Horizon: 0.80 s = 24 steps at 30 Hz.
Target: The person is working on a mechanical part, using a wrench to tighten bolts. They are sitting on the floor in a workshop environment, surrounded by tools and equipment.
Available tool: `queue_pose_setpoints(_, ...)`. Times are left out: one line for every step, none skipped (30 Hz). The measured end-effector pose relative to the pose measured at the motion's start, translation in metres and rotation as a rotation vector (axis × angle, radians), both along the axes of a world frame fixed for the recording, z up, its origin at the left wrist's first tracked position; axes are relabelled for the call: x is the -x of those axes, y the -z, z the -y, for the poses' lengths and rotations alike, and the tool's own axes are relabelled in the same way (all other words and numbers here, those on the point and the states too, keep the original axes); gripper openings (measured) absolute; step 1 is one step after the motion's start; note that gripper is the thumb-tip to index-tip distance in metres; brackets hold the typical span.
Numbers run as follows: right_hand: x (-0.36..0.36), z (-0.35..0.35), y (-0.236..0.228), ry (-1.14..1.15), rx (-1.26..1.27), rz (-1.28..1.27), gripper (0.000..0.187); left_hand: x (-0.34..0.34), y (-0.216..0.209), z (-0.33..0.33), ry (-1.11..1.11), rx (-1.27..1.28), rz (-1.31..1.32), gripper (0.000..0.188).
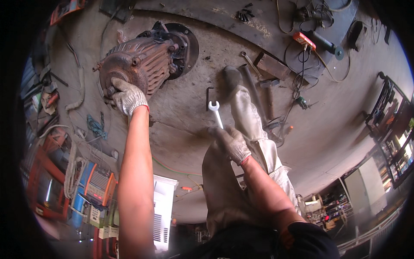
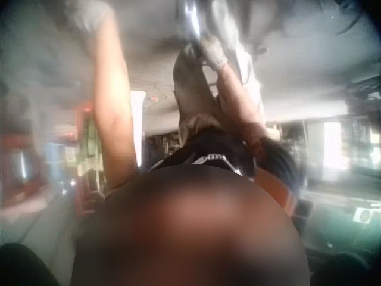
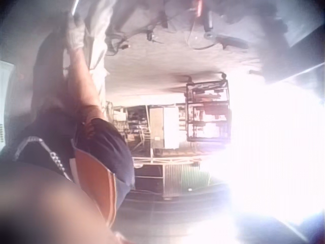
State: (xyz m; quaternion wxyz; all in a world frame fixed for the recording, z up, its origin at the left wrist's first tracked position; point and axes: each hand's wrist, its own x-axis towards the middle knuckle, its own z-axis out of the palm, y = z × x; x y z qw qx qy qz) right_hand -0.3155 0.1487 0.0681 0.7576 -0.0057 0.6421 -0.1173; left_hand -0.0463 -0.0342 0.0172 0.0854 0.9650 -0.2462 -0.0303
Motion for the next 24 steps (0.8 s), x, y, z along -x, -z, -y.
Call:
queue_pose_setpoints(-0.002, -0.005, 0.007, 0.053, -0.032, -0.003, 0.029, -0.001, -0.001, -0.001, 0.016, -0.009, -0.004, 0.091)
queue_pose_setpoints(-0.004, -0.01, 0.014, 0.094, -0.098, -0.023, 0.029, -0.001, -0.001, -0.001, 0.017, -0.015, 0.0, 0.09)
queue_pose_setpoints(-0.007, -0.017, 0.019, 0.111, -0.067, -0.044, 0.022, -0.001, -0.002, -0.002, 0.029, -0.01, -0.02, 0.092)
queue_pose_setpoints(-0.01, -0.024, 0.024, 0.121, -0.069, -0.047, 0.023, -0.002, -0.002, -0.001, 0.028, -0.007, -0.035, 0.093)
queue_pose_setpoints(-0.013, -0.031, 0.027, 0.146, -0.043, -0.023, 0.024, -0.002, -0.002, -0.002, 0.028, -0.004, -0.051, 0.094)
queue_pose_setpoints(-0.015, -0.039, 0.029, 0.158, -0.028, -0.013, 0.025, -0.003, -0.003, -0.002, 0.022, 0.002, -0.062, 0.096)
queue_pose_setpoints(-0.019, -0.046, 0.03, 0.19, 0.003, 0.004, 0.027, -0.003, -0.004, -0.003, -0.006, -0.004, -0.077, 0.099)
queue_pose_setpoints(-0.024, -0.053, 0.03, 0.177, 0.009, -0.018, 0.028, -0.005, -0.006, -0.003, 0.013, -0.016, -0.117, 0.1)
queue_pose_setpoints(-0.029, -0.061, 0.029, 0.175, 0.02, -0.036, 0.029, -0.007, -0.007, -0.003, 0.035, -0.019, -0.142, 0.102)
queue_pose_setpoints(-0.036, -0.068, 0.028, 0.2, 0.1, -0.009, 0.029, -0.01, -0.011, -0.004, 0.036, -0.026, -0.174, 0.103)
queue_pose_setpoints(-0.043, -0.077, 0.025, 0.22, 0.12, -0.013, 0.03, -0.014, -0.015, -0.005, 0.068, -0.057, -0.261, 0.106)
queue_pose_setpoints(-0.053, -0.085, 0.022, 0.209, 0.091, -0.065, 0.029, -0.019, -0.021, -0.006, 0.133, -0.057, -0.334, 0.106)
queue_pose_setpoints(-0.064, -0.094, 0.018, 0.228, 0.123, -0.078, 0.028, -0.027, -0.027, -0.009, 0.198, -0.061, -0.405, 0.105)
queue_pose_setpoints(-0.076, -0.104, 0.013, 0.241, 0.123, -0.103, 0.027, -0.036, -0.035, -0.015, 0.249, -0.078, -0.473, 0.105)
queue_pose_setpoints(-0.089, -0.113, 0.007, 0.261, 0.172, -0.106, 0.028, -0.048, -0.043, -0.022, 0.316, -0.019, -0.556, 0.1)
queue_pose_setpoints(-0.102, -0.121, -0.001, 0.279, 0.184, -0.124, 0.029, -0.061, -0.051, -0.033, 0.398, 0.03, -0.65, 0.097)
queue_pose_setpoints(-0.113, -0.127, -0.009, 0.293, 0.138, -0.184, 0.03, -0.078, -0.058, -0.043, 0.477, 0.067, -0.74, 0.094)
queue_pose_setpoints(-0.123, -0.133, -0.018, 0.307, 0.229, -0.164, 0.031, -0.096, -0.064, -0.056, 0.533, 0.104, -0.831, 0.091)
queue_pose_setpoints(-0.126, -0.134, -0.025, 0.306, 0.284, -0.188, 0.031, -0.111, -0.064, -0.073, 0.72, 0.136, -0.65, 0.089)
queue_pose_setpoints(-0.133, -0.133, -0.027, 0.292, 0.293, -0.182, 0.031, -0.125, -0.06, -0.09, 0.709, 0.096, -0.588, 0.087)
queue_pose_setpoints(-0.127, -0.133, -0.033, 0.096, 0.443, -0.272, 0.034, -0.14, -0.053, -0.114, 0.689, 0.04, -0.525, 0.085)
queue_pose_setpoints(-0.126, -0.125, -0.028, 0.024, 0.432, -0.337, 0.033, -0.154, -0.043, -0.135, 0.72, 0.063, -0.44, 0.083)
queue_pose_setpoints(-0.122, -0.117, -0.023, -0.024, 0.466, -0.343, 0.032, -0.161, -0.027, -0.158, 0.587, -0.056, -0.44, 0.085)
queue_pose_setpoints(-0.115, -0.109, -0.014, -0.064, 0.604, -0.37, 0.03, -0.166, -0.011, -0.185, 0.479, -0.129, -0.408, 0.087)
